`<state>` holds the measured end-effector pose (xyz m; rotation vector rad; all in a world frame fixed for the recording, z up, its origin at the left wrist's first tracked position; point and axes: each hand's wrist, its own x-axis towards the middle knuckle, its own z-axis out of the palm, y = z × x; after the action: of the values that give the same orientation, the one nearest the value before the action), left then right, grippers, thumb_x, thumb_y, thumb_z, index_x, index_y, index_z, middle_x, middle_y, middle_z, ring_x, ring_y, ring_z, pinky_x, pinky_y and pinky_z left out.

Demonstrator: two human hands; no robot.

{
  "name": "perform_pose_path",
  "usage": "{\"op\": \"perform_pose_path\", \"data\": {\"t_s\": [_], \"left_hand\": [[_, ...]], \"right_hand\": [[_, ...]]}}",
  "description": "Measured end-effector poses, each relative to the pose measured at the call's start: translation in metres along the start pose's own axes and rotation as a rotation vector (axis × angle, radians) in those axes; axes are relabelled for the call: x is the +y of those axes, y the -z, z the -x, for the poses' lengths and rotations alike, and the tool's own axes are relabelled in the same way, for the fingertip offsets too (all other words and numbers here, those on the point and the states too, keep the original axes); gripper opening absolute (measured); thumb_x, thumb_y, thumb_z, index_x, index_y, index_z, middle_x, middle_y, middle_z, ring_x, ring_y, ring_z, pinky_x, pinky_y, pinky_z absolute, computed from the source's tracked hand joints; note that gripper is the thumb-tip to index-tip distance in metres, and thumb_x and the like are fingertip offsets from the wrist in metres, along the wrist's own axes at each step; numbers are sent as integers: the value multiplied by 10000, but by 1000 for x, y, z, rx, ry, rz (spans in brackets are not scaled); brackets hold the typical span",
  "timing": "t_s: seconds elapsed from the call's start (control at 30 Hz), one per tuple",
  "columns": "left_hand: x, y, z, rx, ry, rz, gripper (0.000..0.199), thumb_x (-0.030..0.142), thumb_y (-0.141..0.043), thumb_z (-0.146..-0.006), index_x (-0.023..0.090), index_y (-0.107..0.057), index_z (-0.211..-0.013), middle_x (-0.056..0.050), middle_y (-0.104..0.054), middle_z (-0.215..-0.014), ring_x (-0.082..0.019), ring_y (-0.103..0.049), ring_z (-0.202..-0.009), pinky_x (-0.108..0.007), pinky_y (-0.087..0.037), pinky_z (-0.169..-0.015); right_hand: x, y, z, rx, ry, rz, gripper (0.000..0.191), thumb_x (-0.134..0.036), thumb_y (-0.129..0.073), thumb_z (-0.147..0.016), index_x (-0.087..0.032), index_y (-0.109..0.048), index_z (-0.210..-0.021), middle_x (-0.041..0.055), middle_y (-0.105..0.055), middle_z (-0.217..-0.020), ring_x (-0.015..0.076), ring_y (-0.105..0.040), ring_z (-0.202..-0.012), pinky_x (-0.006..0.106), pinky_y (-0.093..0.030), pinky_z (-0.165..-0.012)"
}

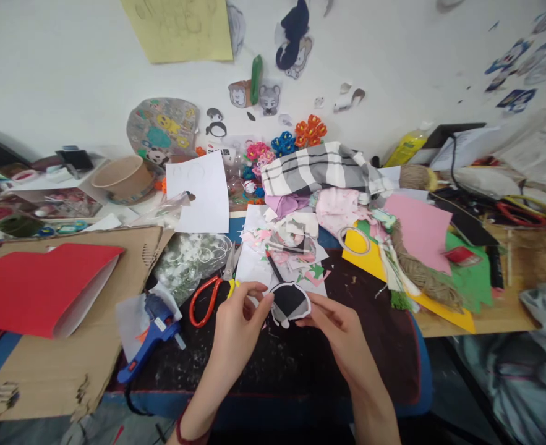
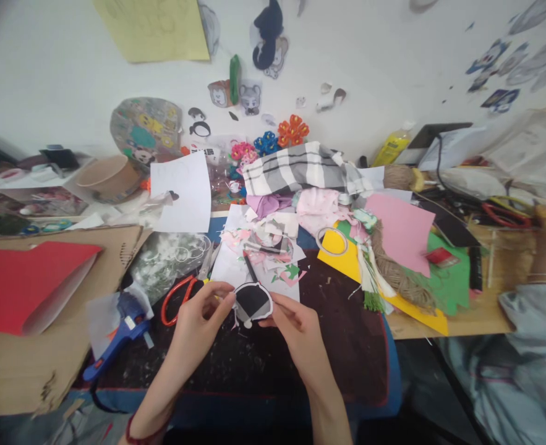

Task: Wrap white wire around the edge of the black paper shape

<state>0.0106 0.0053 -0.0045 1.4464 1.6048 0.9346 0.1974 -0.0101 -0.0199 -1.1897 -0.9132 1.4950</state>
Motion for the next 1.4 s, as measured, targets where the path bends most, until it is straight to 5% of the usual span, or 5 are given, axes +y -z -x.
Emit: {"op": "perform_pose_path", "data": {"t_s": [0.67, 1.0, 1.17, 1.4], "left_hand": [[-7, -8, 1, -26, 33, 117, 267, 422, -599, -897, 175, -662, -816, -11, -658, -693, -136, -578, -610, -235, -440, -590], [-1, -2, 0, -73, -43, 15, 249, 414, -615, -889, 180, -694, -919, -15, -672, -723, -140, -565, -609, -242, -416, -572], [4, -8, 0, -84, -41, 90, 213, 371, -627, -882, 175, -705, -859, -42, -726, -805, -172, -635, -745, -251, -456, -661], [7, -6, 2, -29, -19, 153, 204, 351, -632, -879, 170, -710, -828, -24, -713, -754, -153, -620, -702, -236, -452, -635]], "right_hand": [[8, -5, -5, 50, -41, 26, 193, -370, -777, -800, -186, -796, -858, 10, -728, -672, 130, -670, -579, 218, -572, -589], [4, -5, -3, -4, -28, 113, 207, -375, -735, -837, -173, -780, -827, 16, -726, -685, 134, -679, -580, 207, -551, -578], [0, -7, 2, -21, -22, 162, 209, -368, -714, -854, -170, -773, -818, 12, -721, -649, 135, -679, -561, 203, -540, -571], [-4, -7, 6, -45, -68, 136, 259, -393, -748, -814, -138, -759, -857, 73, -767, -706, 169, -715, -610, 229, -562, -586]]}}
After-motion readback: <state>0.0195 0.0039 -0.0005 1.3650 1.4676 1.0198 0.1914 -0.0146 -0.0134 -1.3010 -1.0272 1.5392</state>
